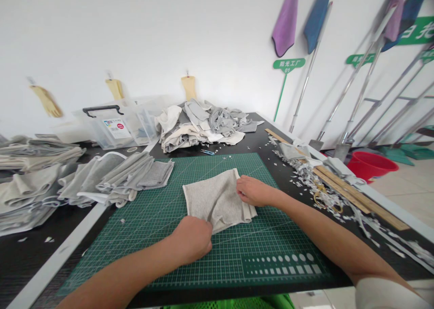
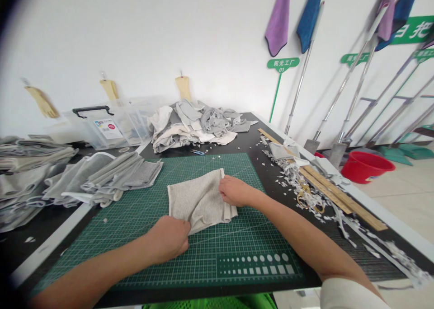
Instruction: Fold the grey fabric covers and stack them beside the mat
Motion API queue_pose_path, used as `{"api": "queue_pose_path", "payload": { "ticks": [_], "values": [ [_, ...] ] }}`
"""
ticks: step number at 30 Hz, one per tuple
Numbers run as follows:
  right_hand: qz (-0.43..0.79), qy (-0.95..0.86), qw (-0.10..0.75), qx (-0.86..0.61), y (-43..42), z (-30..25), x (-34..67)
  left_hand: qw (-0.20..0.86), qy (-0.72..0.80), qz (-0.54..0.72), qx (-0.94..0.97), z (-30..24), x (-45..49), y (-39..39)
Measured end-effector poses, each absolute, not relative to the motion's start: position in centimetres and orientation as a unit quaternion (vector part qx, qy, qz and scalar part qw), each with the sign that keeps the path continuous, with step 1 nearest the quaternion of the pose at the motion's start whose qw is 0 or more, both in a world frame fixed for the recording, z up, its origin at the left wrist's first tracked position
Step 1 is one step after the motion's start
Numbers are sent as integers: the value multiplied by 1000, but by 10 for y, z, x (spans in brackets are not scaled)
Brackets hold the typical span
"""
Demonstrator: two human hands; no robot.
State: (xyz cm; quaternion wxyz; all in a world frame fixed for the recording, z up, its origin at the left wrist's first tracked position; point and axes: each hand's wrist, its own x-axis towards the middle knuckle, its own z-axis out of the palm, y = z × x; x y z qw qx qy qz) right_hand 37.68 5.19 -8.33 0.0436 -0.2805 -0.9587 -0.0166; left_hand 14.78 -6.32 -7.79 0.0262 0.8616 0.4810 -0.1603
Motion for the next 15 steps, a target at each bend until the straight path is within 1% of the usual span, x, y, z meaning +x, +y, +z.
{"api": "queue_pose_path", "payload": {
  "ticks": [6,11,15],
  "values": [
    [-46,-947,41,-316,60,-80,384,21,479,-159,863,-74,149,-64],
    [-155,-864,66,-474,75,-87,398,34,483,-161,860,-75,149,-63],
    [-202,-793,81,-569,86,-90,416,26,482,-154,862,-79,148,-63]
  ]
}}
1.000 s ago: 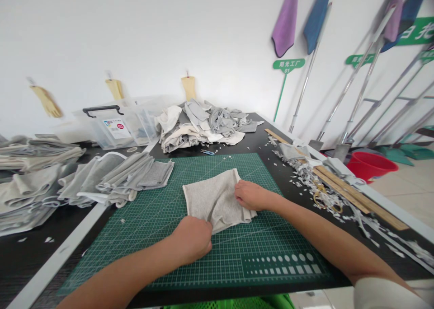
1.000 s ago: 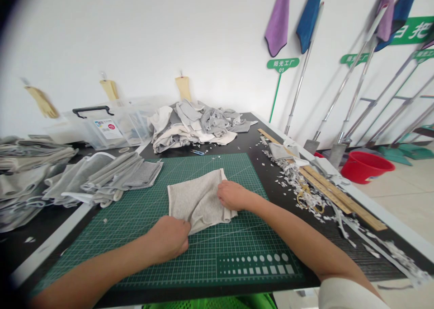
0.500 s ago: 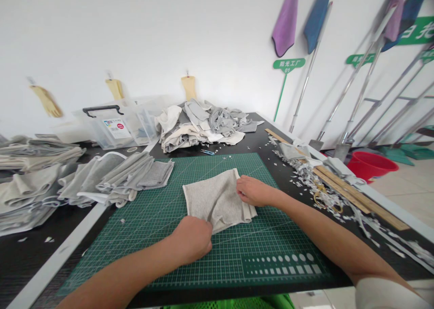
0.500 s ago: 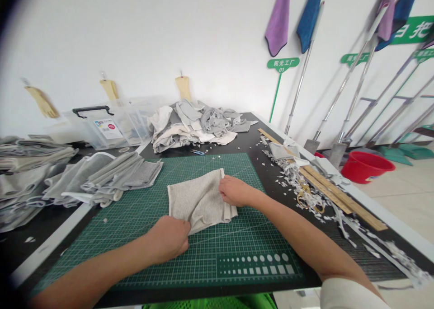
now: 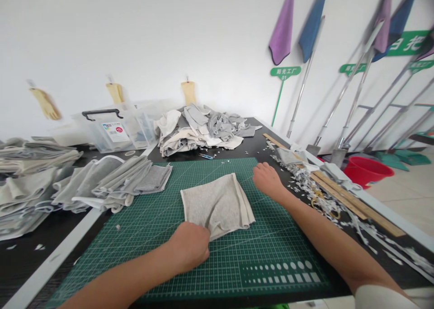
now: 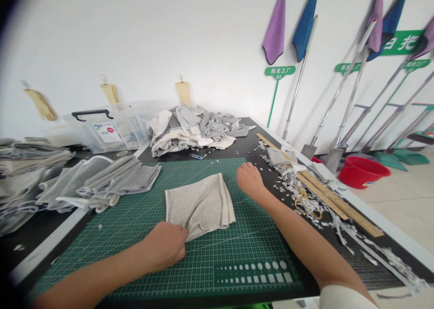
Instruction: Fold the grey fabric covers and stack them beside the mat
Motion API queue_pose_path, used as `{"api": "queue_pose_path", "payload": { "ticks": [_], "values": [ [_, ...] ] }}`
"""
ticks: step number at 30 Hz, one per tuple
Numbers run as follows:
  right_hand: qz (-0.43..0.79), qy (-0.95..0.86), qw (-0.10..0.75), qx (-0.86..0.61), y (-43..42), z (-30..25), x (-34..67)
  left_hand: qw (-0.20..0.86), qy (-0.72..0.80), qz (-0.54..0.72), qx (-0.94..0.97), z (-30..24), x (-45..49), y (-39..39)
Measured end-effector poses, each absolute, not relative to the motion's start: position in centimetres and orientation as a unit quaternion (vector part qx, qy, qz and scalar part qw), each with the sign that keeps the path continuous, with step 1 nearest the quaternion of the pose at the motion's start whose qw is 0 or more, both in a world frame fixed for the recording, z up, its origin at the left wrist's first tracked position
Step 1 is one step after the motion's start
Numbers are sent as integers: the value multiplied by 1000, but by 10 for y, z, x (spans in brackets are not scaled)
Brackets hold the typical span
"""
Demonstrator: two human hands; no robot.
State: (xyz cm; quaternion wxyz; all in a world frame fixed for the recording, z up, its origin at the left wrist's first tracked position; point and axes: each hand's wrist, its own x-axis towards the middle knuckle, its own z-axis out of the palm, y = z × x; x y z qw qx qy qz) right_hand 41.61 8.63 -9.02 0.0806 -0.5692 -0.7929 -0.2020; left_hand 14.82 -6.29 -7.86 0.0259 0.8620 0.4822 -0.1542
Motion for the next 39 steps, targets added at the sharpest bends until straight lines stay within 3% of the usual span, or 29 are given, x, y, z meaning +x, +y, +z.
{"api": "queue_pose_path", "payload": {
  "ticks": [10,20,32,39],
  "values": [
    [-159,-654,88,-734,105,-105,463,36,483,-155,861,-80,147,-64],
    [-59,-639,49,-766,128,-111,490,12,474,-123,872,-90,143,-62],
    [-66,-585,136,-797,133,-118,502,18,478,-135,868,-86,145,-62],
    [-87,-659,196,-721,132,-113,483,9,458,-127,880,-87,143,-62]
  ]
}}
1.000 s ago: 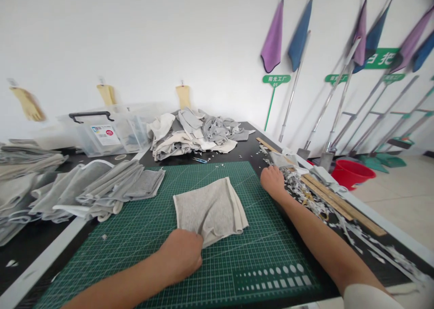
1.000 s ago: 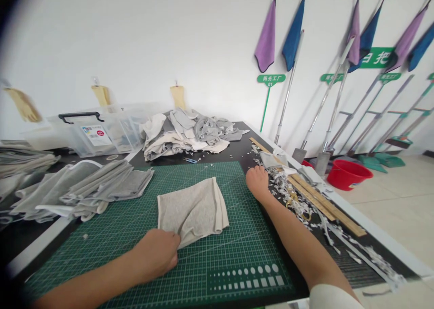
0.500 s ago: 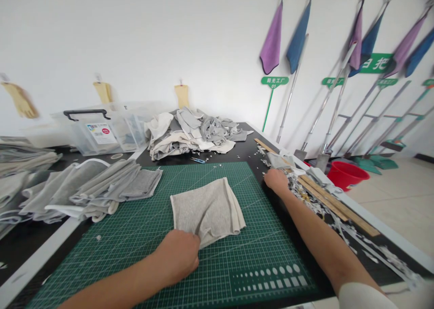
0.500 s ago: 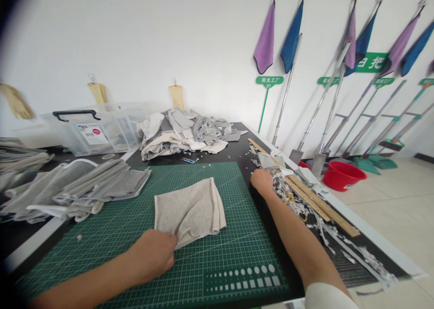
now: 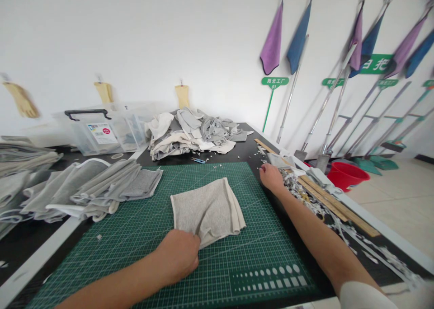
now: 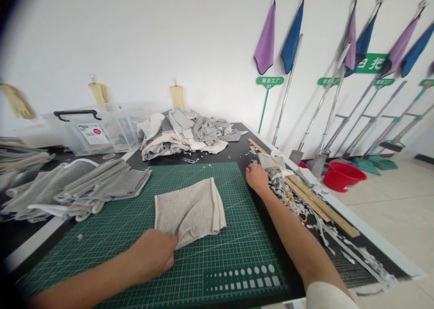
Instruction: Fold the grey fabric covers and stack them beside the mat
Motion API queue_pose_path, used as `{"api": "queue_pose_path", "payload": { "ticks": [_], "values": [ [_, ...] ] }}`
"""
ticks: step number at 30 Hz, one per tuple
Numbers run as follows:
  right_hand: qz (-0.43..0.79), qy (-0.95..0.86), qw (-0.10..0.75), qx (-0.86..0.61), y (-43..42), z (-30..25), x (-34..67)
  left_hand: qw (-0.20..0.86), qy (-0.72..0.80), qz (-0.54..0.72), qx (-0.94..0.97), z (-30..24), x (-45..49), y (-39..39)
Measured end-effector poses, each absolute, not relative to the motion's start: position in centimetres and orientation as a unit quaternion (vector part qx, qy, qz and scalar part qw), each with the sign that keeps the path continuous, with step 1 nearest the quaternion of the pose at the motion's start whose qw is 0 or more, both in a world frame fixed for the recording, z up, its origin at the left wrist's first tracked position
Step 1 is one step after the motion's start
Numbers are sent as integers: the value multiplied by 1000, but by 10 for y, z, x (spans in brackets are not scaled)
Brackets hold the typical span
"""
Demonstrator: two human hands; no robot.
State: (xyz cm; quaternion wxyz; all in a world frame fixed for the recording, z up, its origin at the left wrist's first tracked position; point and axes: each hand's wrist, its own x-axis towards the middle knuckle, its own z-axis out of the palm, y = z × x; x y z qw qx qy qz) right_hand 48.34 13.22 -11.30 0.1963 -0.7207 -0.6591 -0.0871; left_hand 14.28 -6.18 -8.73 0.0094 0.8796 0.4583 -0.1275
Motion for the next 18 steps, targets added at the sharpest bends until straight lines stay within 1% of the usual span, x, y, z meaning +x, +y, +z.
{"api": "queue_pose_path", "payload": {
  "ticks": [3,6,8,11,13,16,18],
  "values": [
    [-91,-735,227,-632,127,-109,463,17,442,-127,888,-77,139,-62],
    [-88,-832,289,-466,115,-104,437,39,434,-102,894,-65,135,-59],
    [-72,-866,304,-390,103,-101,419,49,457,-67,886,-60,132,-53],
    [-45,-896,290,-333,86,-100,396,35,509,6,860,-66,129,-37],
    [-29,-912,262,-315,77,-103,386,15,525,59,849,-77,125,-25],
    [-8,-924,225,-309,71,-112,379,-8,499,125,857,-99,117,-9],
    [11,-924,205,-322,73,-120,379,-11,467,138,873,-112,112,-2]
  ]
}}
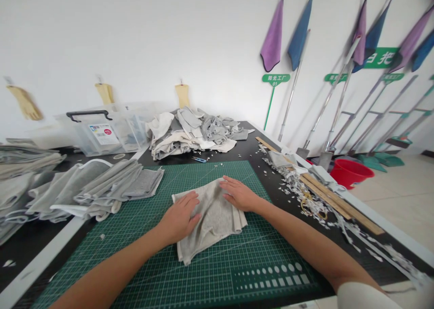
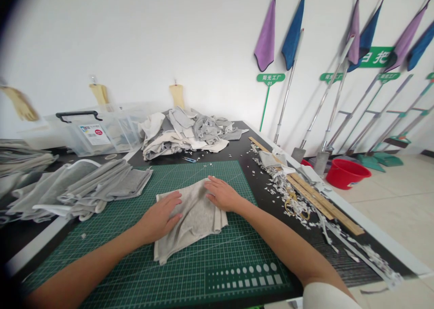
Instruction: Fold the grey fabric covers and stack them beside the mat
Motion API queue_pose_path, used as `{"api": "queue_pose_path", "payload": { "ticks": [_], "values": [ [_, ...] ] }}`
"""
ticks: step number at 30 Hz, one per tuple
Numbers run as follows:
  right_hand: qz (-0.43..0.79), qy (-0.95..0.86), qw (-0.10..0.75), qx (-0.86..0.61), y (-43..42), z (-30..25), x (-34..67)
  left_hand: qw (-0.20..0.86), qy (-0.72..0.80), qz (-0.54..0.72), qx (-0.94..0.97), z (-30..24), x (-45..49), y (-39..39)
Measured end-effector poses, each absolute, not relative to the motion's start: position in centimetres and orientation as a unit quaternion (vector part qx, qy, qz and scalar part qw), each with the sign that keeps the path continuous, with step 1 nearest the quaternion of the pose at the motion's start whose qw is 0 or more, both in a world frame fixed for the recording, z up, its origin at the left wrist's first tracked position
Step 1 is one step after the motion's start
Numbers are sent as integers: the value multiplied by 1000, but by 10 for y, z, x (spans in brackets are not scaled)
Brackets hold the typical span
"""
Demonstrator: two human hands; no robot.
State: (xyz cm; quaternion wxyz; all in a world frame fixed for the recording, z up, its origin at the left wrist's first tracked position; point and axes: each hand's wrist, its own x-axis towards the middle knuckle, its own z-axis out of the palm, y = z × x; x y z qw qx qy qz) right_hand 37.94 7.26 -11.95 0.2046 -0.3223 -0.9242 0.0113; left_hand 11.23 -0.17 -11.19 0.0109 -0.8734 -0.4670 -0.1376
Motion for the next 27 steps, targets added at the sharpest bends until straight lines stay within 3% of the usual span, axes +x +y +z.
{"api": "queue_pose_path", "payload": {
  "ticks": [4,11,19,27],
  "values": [
    [37,-912,165,-374,81,-131,386,-26,-445,-88,-891,-129,105,7],
    [-30,-905,152,-396,82,-128,391,-39,-529,-42,-847,-132,89,21],
    [-90,-883,162,-432,80,-127,391,-31,-592,-16,-805,-132,77,33],
    [-44,-840,233,-488,103,-141,383,-21,-595,-22,-803,-135,78,32]
  ]
}}
